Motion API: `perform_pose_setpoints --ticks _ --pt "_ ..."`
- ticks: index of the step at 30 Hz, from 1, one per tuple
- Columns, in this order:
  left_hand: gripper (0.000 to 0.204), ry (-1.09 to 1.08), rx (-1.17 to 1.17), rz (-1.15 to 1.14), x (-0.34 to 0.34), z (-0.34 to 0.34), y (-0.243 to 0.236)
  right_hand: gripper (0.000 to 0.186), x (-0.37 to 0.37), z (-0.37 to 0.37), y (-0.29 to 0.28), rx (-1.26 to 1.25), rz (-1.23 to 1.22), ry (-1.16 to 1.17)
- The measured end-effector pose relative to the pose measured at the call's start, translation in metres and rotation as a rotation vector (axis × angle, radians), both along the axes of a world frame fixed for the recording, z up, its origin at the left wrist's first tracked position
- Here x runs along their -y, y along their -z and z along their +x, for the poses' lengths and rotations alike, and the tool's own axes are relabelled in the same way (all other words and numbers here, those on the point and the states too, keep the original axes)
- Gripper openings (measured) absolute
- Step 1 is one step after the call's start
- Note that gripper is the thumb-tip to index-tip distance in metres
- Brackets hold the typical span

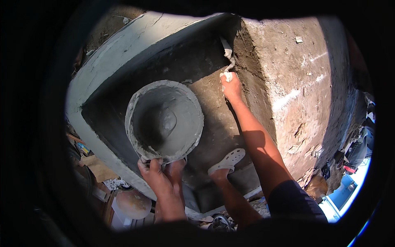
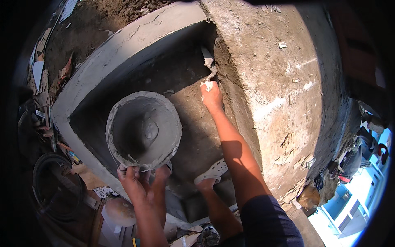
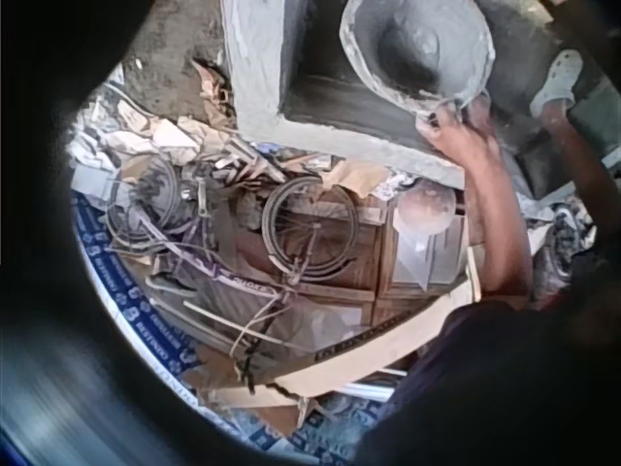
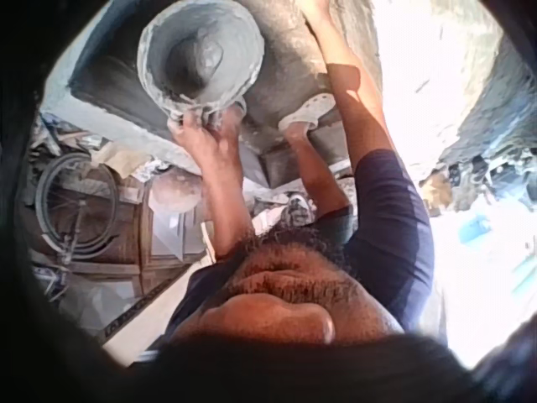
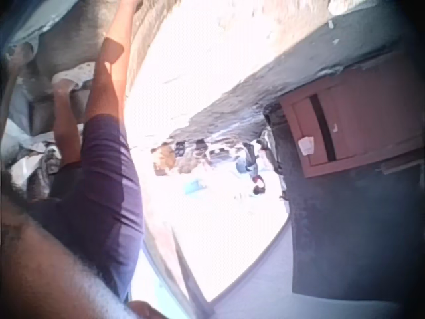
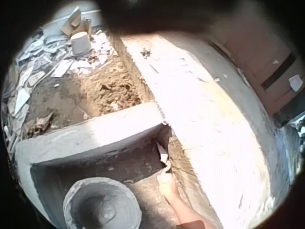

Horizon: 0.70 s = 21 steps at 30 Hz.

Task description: The person scoops cement from a bucket with a trowel and applies it to a concrete wall, smoothing the surface. The person repeatedly scoops and spreads cement across different sections of the wall.

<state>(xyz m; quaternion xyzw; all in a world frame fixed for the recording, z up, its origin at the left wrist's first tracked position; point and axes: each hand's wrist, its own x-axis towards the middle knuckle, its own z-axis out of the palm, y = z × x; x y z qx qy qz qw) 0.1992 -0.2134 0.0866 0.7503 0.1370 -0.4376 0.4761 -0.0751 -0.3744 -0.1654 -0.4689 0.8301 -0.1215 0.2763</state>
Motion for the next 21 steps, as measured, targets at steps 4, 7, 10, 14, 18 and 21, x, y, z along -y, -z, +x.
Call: perform_pose_setpoints --ticks 4,7,10,14,18,21 --pt "0.048 -0.040 -0.091 -0.038 0.015 -0.009 -0.014 0.030 0.038 0.012 -0.008 0.477 0.108 0.307" --pt "0.049 -0.038 -0.099 -0.009 0.026 -0.010 -0.016 0.027 0.039 0.023 -0.041 0.646 0.054 0.391" --pt "0.049 -0.049 -0.088 0.036 0.032 -0.009 -0.014 0.025 0.036 0.021 -0.086 0.692 0.046 0.377" --pt "0.049 -0.064 -0.089 0.032 0.033 -0.007 -0.010 0.021 0.029 0.017 -0.149 0.720 0.054 0.349" --pt "0.049 -0.073 -0.110 0.044 0.031 0.000 -0.005 0.020 0.021 0.016 -0.178 0.732 0.046 0.377" --pt "0.049 -0.064 -0.113 0.065 0.029 0.007 0.000 0.015 -0.002 0.008 -0.176 0.739 -0.064 0.290"
